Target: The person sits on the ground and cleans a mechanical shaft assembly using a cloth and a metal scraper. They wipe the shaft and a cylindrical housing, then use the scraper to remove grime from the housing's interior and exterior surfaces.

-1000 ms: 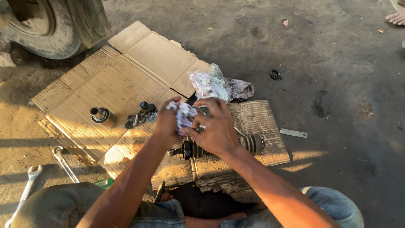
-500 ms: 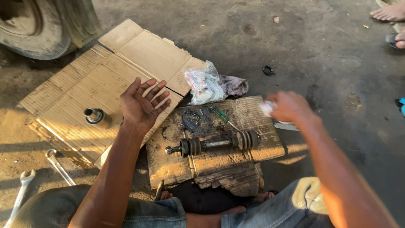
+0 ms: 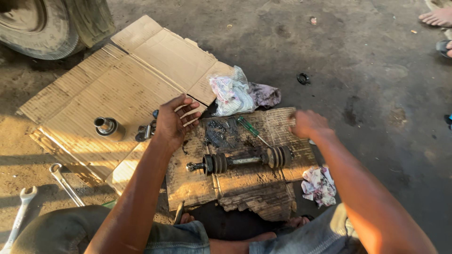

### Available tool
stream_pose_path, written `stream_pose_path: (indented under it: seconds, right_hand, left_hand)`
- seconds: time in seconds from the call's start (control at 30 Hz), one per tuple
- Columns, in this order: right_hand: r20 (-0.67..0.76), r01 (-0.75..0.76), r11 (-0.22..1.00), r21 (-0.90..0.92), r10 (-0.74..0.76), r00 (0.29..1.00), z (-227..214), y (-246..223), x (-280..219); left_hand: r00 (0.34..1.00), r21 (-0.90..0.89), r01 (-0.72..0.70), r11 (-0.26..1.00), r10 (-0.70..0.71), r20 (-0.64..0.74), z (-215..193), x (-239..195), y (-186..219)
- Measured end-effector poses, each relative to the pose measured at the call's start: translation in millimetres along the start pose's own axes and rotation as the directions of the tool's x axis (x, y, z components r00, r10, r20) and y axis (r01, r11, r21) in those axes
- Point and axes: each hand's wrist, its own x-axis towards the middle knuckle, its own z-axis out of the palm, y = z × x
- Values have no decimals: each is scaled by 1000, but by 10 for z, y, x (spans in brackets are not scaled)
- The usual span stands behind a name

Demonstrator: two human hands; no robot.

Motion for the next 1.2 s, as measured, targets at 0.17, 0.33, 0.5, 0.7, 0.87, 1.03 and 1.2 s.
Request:
stream_pose_path:
  seconds: [0.17, 0.33, 0.5, 0.7, 0.87, 1.03, 1.2]
  right_hand:
    - [-165, 78, 992, 99, -61, 984, -240, -539, 313]
    - [-182, 170, 984, -61, -179, 967, -96, -794, 854]
    - [-365, 202, 979, -14, -193, 911, 163, -632, 1189]
    - [-509, 137, 985, 105, -65, 859, -368, -260, 503]
    - [-675, 271, 953, 133, -114, 729, -578, -251, -461]
    - [-29, 257, 966, -14, -257, 966, 208, -766, -1145]
    - [-131, 591, 803, -77, -596, 792, 650, -813, -1150]
  left_hand:
    - [998, 82, 18, 996, -13, -58, 70, 9, -38]
    - [998, 197, 20, 980, -6, -69, 135, 21, -40]
    - [997, 146, 36, 989, -26, -68, 99, 55, -48]
    - [999, 171, 1, 985, 9, -54, 78, 67, -33]
    - [999, 156, -48, 987, 51, -15, 85, 0, -32]
    - [976, 448, -216, 868, 186, 110, 135, -51, -220]
    - [673, 656, -740, 148, 128, 729, 308, -296, -776]
